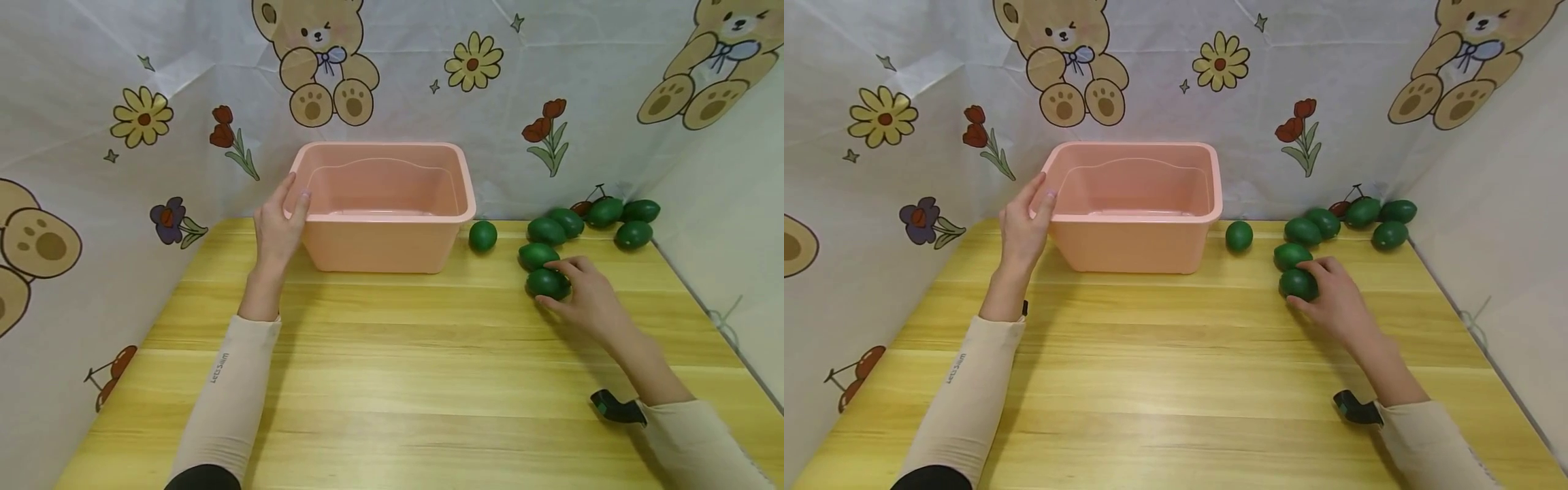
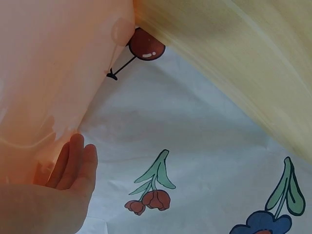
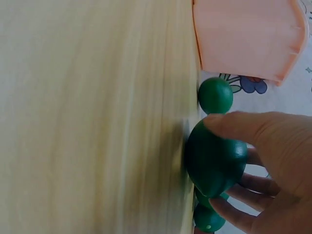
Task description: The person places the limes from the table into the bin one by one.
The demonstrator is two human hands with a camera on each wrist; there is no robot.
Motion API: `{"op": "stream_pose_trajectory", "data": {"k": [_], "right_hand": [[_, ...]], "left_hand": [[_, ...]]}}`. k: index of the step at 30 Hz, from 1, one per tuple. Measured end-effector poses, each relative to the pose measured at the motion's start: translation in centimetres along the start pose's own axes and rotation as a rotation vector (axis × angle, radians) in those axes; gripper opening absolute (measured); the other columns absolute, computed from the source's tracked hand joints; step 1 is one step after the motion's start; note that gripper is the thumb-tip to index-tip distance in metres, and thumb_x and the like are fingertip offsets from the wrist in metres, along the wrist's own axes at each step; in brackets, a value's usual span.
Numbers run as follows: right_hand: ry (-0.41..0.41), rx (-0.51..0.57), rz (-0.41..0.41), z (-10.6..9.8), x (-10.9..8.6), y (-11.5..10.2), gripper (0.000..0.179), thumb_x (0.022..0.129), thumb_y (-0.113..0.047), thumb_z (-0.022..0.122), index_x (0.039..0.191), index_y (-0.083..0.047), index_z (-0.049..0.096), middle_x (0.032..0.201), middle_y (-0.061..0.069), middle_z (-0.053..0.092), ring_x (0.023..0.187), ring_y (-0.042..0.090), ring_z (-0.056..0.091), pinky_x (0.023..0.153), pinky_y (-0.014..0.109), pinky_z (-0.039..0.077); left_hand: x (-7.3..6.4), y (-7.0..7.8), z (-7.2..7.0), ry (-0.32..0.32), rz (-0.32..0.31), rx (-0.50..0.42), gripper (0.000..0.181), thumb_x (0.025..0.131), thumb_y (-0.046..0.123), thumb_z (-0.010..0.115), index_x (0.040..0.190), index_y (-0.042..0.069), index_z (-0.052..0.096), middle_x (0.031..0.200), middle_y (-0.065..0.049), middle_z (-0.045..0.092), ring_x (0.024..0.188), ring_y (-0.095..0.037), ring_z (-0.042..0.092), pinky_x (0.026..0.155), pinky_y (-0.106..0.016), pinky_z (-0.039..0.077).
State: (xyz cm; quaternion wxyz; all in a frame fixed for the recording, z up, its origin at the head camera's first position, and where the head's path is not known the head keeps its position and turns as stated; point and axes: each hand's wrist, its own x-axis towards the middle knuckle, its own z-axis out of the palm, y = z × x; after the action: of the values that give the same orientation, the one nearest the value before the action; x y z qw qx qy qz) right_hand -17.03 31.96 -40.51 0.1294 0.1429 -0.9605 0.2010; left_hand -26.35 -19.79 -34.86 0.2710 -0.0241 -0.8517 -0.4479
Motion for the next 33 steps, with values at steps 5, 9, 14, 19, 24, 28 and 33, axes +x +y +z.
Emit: {"op": "stream_pose_trajectory", "data": {"k": [5,9,14,19,24,28,33], "right_hand": [[-0.017,-0.005,0.004,0.4,0.1,0.2,0.063,0.079,-0.01,0.09,0.132,0.007,0.061,0.124,0.031,0.056,0.111,0.052,0.058,0.092,0.067,0.048],[0.003,-0.007,-0.008,0.5,0.3,0.2,0.062,0.079,-0.011,0.09,0.13,0.008,0.062,0.121,0.03,0.059,0.109,0.051,0.06,0.091,0.066,0.048],[0.05,0.006,-0.017,0.3,0.6,-0.5,0.062,0.077,-0.014,0.092,0.128,0.006,0.064,0.116,0.028,0.061,0.103,0.047,0.062,0.085,0.062,0.05],[0.076,0.027,-0.029,0.0,1.2,-1.4,0.062,0.078,-0.018,0.092,0.13,0.004,0.065,0.117,0.026,0.063,0.099,0.042,0.062,0.081,0.058,0.049],[0.126,0.036,-0.038,-0.7,2.2,-2.1,0.06,0.078,-0.015,0.09,0.129,0.003,0.064,0.119,0.026,0.064,0.097,0.039,0.061,0.078,0.053,0.048],[0.143,0.075,-0.008,-1.9,3.5,-2.8,0.059,0.082,-0.016,0.089,0.131,0.003,0.064,0.124,0.026,0.062,0.104,0.041,0.059,0.083,0.054,0.048],[0.191,0.052,-0.024,-3.4,6.1,-4.2,0.055,0.085,-0.022,0.086,0.13,0.002,0.066,0.12,0.025,0.065,0.099,0.04,0.06,0.082,0.054,0.045]], "left_hand": [[0.1,0.0,0.1,0.017,0.003,-0.008,0.059,0.102,0.042,0.06,0.152,0.011,0.058,0.156,-0.01,0.055,0.148,-0.027,0.049,0.123,-0.045,0.037],[0.1,0.0,0.4,0.046,0.007,-0.023,0.056,0.102,0.039,0.059,0.15,0.011,0.06,0.154,-0.01,0.058,0.147,-0.026,0.05,0.122,-0.044,0.038],[0.1,-0.2,0.7,0.085,0.03,-0.018,0.053,0.1,0.035,0.061,0.147,0.009,0.063,0.15,-0.012,0.061,0.126,-0.031,0.065,0.113,-0.045,0.046],[-0.1,-0.2,1.0,0.12,0.035,-0.027,0.05,0.099,0.031,0.062,0.145,0.01,0.066,0.147,-0.012,0.063,0.067,-0.027,0.043,0.09,-0.042,0.046],[-0.2,-0.2,1.1,0.128,0.041,-0.04,0.048,0.099,0.027,0.062,0.144,0.01,0.066,0.145,-0.013,0.064,0.058,-0.017,0.032,0.082,-0.036,0.043],[-0.2,-0.1,1.2,0.126,0.04,-0.05,0.048,0.099,0.024,0.062,0.145,0.01,0.066,0.145,-0.015,0.065,0.054,-0.013,0.03,0.076,-0.031,0.039],[-0.3,-0.2,1.2,0.136,0.027,-0.049,0.047,0.099,0.024,0.061,0.145,0.012,0.066,0.138,-0.017,0.069,0.051,-0.009,0.028,0.063,-0.029,0.033]]}}
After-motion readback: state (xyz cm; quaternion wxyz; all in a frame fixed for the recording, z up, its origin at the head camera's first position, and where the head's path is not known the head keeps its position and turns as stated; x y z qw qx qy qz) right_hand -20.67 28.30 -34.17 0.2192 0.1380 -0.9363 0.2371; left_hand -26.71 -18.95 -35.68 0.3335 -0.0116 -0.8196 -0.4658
